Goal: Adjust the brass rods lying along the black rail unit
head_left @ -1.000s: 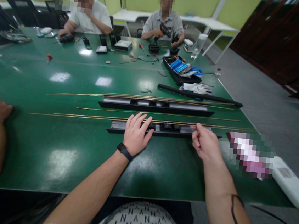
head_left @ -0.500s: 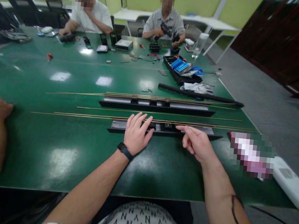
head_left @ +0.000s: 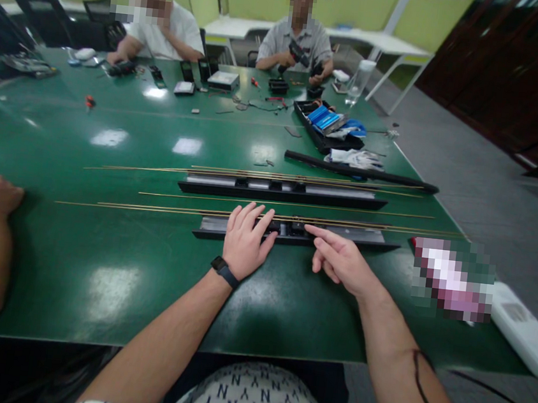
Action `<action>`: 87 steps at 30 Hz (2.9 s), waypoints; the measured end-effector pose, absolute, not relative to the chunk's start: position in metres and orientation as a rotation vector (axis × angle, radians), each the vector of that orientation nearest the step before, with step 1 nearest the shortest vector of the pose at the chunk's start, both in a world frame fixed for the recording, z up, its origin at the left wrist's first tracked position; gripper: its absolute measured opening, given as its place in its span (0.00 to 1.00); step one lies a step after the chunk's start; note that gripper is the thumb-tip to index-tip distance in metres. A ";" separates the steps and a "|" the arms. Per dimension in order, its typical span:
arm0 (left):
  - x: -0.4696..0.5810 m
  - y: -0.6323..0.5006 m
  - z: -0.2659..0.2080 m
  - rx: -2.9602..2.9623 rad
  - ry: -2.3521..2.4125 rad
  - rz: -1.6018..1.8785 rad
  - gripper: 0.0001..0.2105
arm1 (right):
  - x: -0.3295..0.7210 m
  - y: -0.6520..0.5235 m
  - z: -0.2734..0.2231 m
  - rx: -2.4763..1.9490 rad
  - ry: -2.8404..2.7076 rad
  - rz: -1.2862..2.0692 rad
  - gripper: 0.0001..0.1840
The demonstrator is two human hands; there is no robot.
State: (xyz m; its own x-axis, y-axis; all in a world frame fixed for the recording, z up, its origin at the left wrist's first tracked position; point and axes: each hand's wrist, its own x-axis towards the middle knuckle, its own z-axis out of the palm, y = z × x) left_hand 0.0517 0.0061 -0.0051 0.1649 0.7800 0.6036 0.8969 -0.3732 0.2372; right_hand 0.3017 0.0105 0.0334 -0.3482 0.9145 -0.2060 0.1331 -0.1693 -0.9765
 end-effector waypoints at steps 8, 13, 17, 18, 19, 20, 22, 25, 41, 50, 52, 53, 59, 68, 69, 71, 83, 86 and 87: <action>0.051 0.007 -0.005 -2.262 -1.646 -0.994 0.22 | 0.302 0.013 0.033 -1.237 -1.362 1.454 0.31; 0.051 0.007 -0.007 -2.265 -1.646 -0.996 0.22 | 0.320 0.029 0.030 -1.370 -0.979 1.246 0.24; 0.051 0.007 -0.008 -2.269 -1.650 -1.007 0.22 | 0.329 0.037 0.025 -1.472 -0.806 1.196 0.22; 0.051 0.007 -0.008 -2.269 -1.649 -1.010 0.22 | 0.330 0.038 0.024 -1.475 -0.794 1.200 0.21; 0.051 0.007 -0.008 -2.269 -1.648 -1.011 0.22 | 0.330 0.038 0.023 -1.463 -0.785 1.211 0.21; 0.051 0.007 -0.007 -2.268 -1.647 -1.012 0.22 | 0.330 0.038 0.023 -1.438 -0.775 1.226 0.20; 0.051 0.007 -0.007 -2.265 -1.645 -1.013 0.22 | 0.330 0.037 0.022 -1.371 -0.742 1.249 0.19; 0.051 0.007 -0.007 -2.260 -1.648 -1.014 0.22 | 0.332 0.038 0.021 -1.324 -0.678 1.214 0.15; 0.051 0.006 -0.006 -2.264 -1.648 -1.002 0.22 | 0.335 0.039 0.021 -1.308 -0.720 1.261 0.18; 0.051 0.007 -0.006 -2.265 -1.646 -1.001 0.22 | 0.337 0.040 0.022 -1.333 -0.662 1.151 0.15; 0.051 0.007 -0.006 -2.266 -1.646 -1.004 0.22 | 0.340 0.041 0.023 -1.345 -0.636 1.102 0.15; 0.051 0.007 -0.006 -2.266 -1.648 -1.005 0.22 | 0.341 0.041 0.023 -1.350 -0.620 1.082 0.14; 0.051 0.006 -0.006 -2.268 -1.652 -0.991 0.22 | 0.337 0.039 0.024 -1.357 -0.617 1.082 0.15; 0.050 0.006 -0.006 -2.274 -1.655 -0.993 0.22 | 0.327 0.037 0.022 -1.336 -0.759 1.280 0.19; 0.050 0.006 -0.005 -2.270 -1.650 -0.991 0.22 | 0.328 0.038 0.021 -1.340 -0.737 1.267 0.18; 0.050 0.006 -0.005 -2.265 -1.644 -0.987 0.22 | 0.330 0.038 0.020 -1.344 -0.691 1.225 0.17; 0.051 0.006 -0.005 -2.265 -1.648 -1.002 0.22 | 0.328 0.039 0.018 -1.334 -0.738 1.299 0.20; 0.050 0.006 -0.005 -2.269 -1.643 -1.008 0.22 | 0.331 0.041 0.017 -1.342 -0.673 1.215 0.17; 0.050 0.006 -0.005 -2.268 -1.644 -1.010 0.22 | 0.332 0.041 0.018 -1.341 -0.658 1.192 0.16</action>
State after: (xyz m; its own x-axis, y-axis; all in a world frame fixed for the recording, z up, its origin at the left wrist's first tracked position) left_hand 0.0503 0.0065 -0.0055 0.1662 0.7802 0.6031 0.8907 -0.3812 0.2477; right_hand 0.3318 0.0407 0.0176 0.3228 0.9103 -0.2590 -0.2654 -0.1756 -0.9480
